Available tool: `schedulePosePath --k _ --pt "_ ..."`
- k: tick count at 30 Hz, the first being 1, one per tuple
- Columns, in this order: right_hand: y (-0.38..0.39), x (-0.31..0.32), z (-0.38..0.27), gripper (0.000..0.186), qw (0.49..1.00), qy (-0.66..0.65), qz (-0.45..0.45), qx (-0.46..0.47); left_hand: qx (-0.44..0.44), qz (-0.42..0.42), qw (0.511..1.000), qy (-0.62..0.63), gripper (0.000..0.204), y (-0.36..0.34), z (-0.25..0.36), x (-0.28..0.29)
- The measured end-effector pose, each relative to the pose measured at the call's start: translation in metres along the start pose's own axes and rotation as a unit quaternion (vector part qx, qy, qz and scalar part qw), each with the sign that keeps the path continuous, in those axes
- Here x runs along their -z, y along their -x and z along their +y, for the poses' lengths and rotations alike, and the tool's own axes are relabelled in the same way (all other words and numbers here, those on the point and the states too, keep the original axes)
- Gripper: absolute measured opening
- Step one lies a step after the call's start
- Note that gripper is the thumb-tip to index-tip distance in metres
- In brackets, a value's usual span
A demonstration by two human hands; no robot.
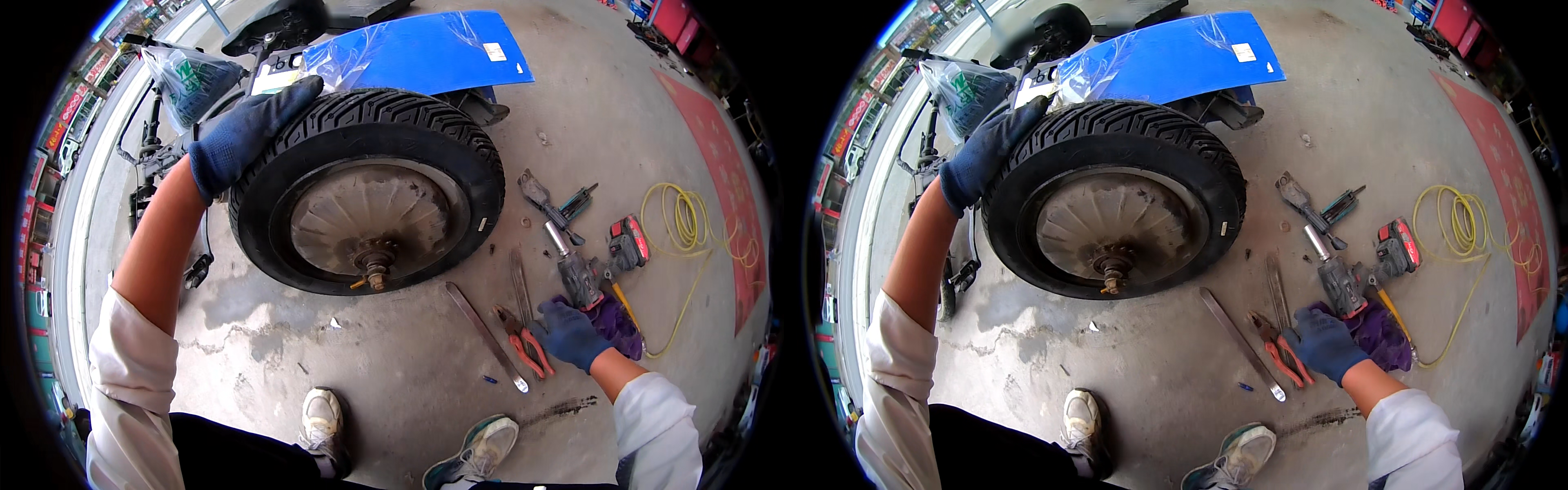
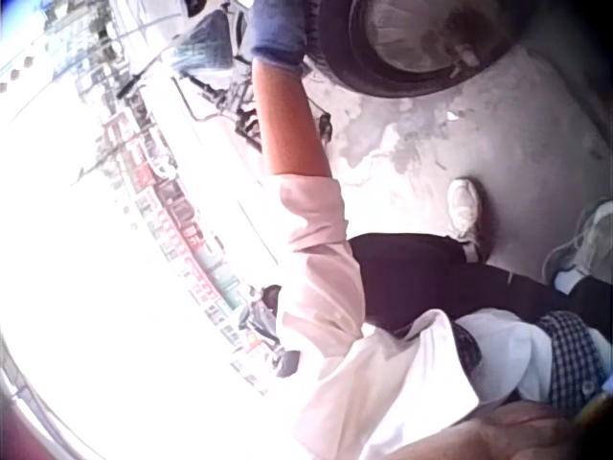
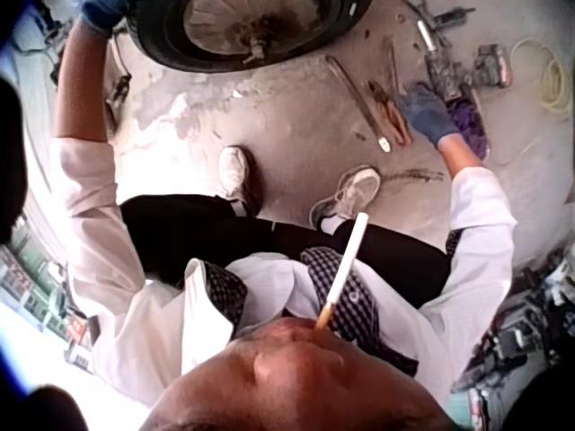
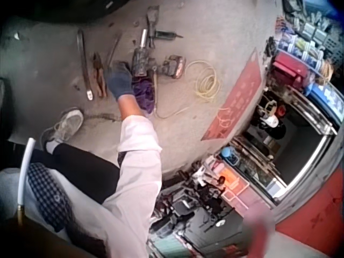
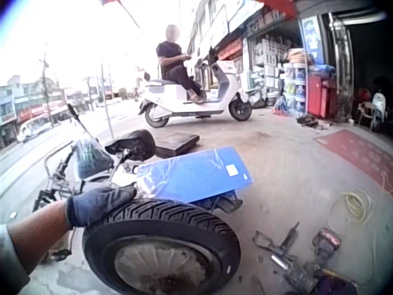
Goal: The person is sitting on the floor in a workshop, working on a motorcycle tire. They use a yellow air hose to inflate the tire and then use pliers to adjust the tire bead around the rim.
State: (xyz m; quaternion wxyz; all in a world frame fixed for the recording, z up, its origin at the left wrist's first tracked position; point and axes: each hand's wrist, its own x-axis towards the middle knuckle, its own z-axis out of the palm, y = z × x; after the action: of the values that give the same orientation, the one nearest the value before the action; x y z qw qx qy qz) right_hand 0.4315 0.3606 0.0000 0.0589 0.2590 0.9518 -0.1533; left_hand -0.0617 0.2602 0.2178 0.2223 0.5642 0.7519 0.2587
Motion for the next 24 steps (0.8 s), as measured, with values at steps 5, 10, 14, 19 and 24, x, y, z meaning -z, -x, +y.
schedulePosePath --k 5,10,14,19,24 --pt "-0.007 -0.005 -0.031 0.052 0.999 0.030 -0.037 -0.022 -0.050 0.009 0.998 -0.049 0.048 -0.003 -0.022 0.005" --pt "0.007 -0.007 -0.037 0.058 0.987 0.114 -0.106 -0.047 -0.059 -0.040 0.997 -0.020 0.044 -0.008 -0.022 -0.005" --pt "0.010 -0.036 -0.036 0.057 0.988 0.134 -0.065 -0.033 -0.057 0.006 0.998 0.003 0.045 0.000 -0.012 -0.006" --pt "0.005 -0.044 -0.035 0.045 0.992 0.111 -0.050 -0.041 -0.065 0.018 0.997 0.037 0.050 0.003 -0.011 -0.001" --pt "-0.002 -0.021 -0.032 0.047 0.993 0.032 -0.098 -0.057 -0.199 0.016 0.973 -0.115 0.044 -0.002 -0.047 0.011"
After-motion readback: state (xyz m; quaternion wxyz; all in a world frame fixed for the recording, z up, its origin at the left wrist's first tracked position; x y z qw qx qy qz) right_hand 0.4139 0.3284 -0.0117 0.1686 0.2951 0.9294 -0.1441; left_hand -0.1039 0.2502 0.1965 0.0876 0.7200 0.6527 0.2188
